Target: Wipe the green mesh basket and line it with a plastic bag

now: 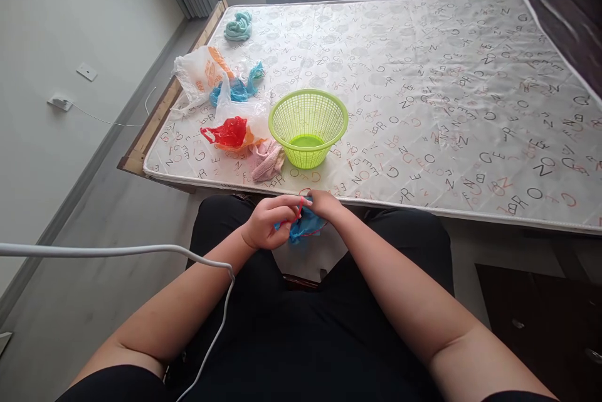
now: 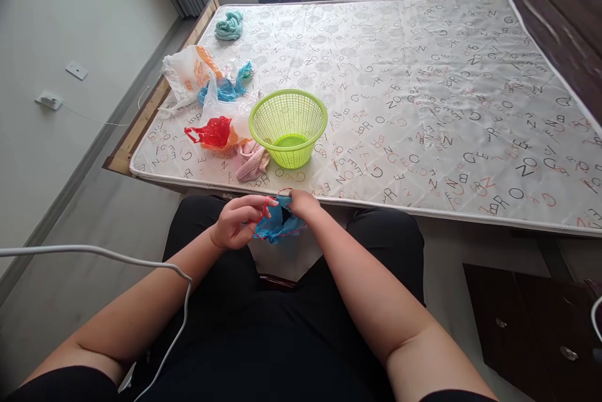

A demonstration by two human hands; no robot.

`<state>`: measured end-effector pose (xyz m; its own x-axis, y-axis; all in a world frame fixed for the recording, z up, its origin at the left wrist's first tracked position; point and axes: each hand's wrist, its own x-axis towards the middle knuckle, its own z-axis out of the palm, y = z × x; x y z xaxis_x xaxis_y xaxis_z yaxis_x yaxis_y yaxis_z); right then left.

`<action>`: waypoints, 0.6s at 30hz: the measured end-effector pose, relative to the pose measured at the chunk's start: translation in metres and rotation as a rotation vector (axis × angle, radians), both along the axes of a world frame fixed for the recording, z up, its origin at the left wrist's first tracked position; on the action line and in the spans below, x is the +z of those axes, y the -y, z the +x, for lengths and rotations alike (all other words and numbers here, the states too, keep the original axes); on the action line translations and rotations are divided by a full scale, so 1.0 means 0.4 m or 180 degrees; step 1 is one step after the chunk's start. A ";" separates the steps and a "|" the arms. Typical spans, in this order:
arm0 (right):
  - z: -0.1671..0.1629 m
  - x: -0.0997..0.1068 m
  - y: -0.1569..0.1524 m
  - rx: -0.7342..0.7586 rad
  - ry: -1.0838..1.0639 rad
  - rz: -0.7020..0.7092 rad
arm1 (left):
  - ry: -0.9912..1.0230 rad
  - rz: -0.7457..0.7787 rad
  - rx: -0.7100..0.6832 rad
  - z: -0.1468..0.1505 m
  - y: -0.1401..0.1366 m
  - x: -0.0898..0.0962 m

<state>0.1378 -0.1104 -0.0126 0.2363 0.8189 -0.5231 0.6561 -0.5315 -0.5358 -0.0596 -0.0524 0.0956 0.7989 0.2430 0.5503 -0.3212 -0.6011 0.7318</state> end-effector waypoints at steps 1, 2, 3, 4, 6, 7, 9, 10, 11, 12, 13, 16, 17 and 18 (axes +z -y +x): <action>0.003 0.007 -0.002 -0.0052 -0.0040 0.0062 | -0.0064 0.0157 0.0191 0.003 -0.004 -0.004; 0.006 0.015 -0.005 -0.0144 -0.0132 0.0163 | -0.0176 0.0255 0.0462 0.006 -0.012 -0.012; 0.009 0.024 -0.007 -0.0274 -0.0288 0.0289 | -0.0322 0.0276 0.0786 0.008 -0.024 -0.022; 0.012 0.032 -0.008 -0.0443 -0.0497 0.0431 | -0.0501 0.0220 0.1118 0.009 -0.038 -0.034; 0.017 0.047 -0.010 -0.0805 -0.0943 0.0587 | -0.0870 -0.0037 0.1670 0.008 -0.068 -0.057; 0.018 0.052 -0.011 -0.0978 -0.1123 0.0595 | -0.0985 -0.0153 0.1888 0.005 -0.081 -0.066; 0.019 0.059 -0.010 -0.1261 -0.1410 0.0567 | -0.0986 -0.0076 0.2250 -0.003 -0.097 -0.075; 0.019 0.061 -0.010 -0.1381 -0.1544 0.0559 | -0.0846 0.0164 0.2357 -0.008 -0.097 -0.075; 0.018 0.061 -0.010 -0.1478 -0.1667 0.0557 | -0.0617 0.0498 0.2371 -0.012 -0.090 -0.071; 0.016 0.061 -0.010 -0.1557 -0.1775 0.0566 | -0.0340 0.0862 0.2251 -0.016 -0.079 -0.067; 0.013 0.061 -0.010 -0.1627 -0.1866 0.0579 | -0.0063 0.1194 0.2005 -0.017 -0.063 -0.061; 0.005 0.060 -0.011 -0.1773 -0.2089 0.0628 | 0.0299 0.1677 0.0976 -0.006 -0.008 -0.054; 0.003 0.061 -0.012 -0.1786 -0.2167 0.0651 | 0.0173 0.1678 0.0688 0.004 0.005 -0.056; 0.000 0.062 -0.012 -0.1791 -0.2232 0.0672 | -0.0066 0.1620 0.0501 0.015 0.013 -0.062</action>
